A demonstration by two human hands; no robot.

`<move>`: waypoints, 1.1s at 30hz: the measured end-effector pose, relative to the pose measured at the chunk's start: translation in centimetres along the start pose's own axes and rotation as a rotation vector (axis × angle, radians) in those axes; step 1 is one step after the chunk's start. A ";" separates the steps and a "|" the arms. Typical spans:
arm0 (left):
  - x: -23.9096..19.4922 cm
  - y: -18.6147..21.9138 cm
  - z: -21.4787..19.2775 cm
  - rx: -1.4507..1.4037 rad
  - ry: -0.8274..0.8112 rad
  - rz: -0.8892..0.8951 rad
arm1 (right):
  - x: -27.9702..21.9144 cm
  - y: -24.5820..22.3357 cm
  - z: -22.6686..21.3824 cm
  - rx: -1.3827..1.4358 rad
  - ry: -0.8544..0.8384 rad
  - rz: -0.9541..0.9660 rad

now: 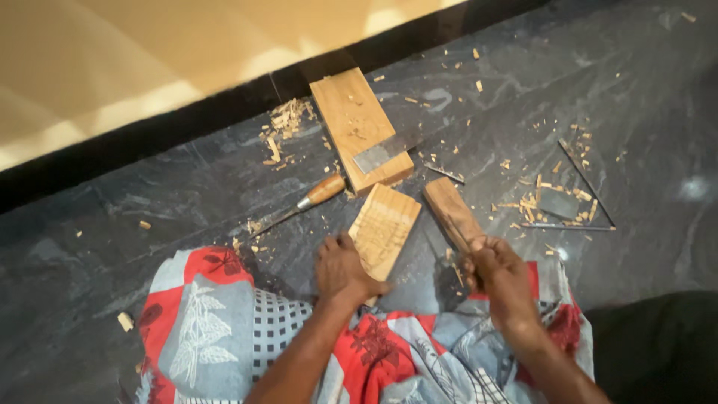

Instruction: The person carves a design into a rectangular wooden block using a chisel and a wooden mallet. They repeatedly strike the chisel to remove wood shavings and refine the carved pattern on the block's surface.

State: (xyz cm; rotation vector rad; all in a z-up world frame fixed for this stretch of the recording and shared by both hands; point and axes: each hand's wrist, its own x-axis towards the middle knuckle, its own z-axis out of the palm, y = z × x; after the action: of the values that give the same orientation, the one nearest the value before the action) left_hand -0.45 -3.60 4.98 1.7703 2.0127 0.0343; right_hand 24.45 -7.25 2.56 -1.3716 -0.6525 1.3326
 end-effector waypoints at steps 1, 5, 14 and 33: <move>0.1 0.3 0.1 -0.007 0.000 -0.006 | 0.1 0.0 0.4 0.007 -0.011 -0.008; -0.2 0.7 0.2 -0.101 0.019 -0.026 | -0.1 -0.8 0.7 -0.016 -0.057 -0.015; 0.4 0.8 0.1 -0.249 -0.165 -0.097 | -0.7 -2.0 2.9 -0.252 0.005 -0.019; 0.3 2.2 0.4 -0.134 -0.169 -0.033 | -2.5 0.2 5.2 -0.946 -0.046 -0.578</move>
State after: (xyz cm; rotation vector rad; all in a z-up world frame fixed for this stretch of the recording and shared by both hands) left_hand 1.74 -3.09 5.21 1.6011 1.8741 0.0092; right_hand 19.00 -7.94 4.25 -1.6658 -1.6982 0.5692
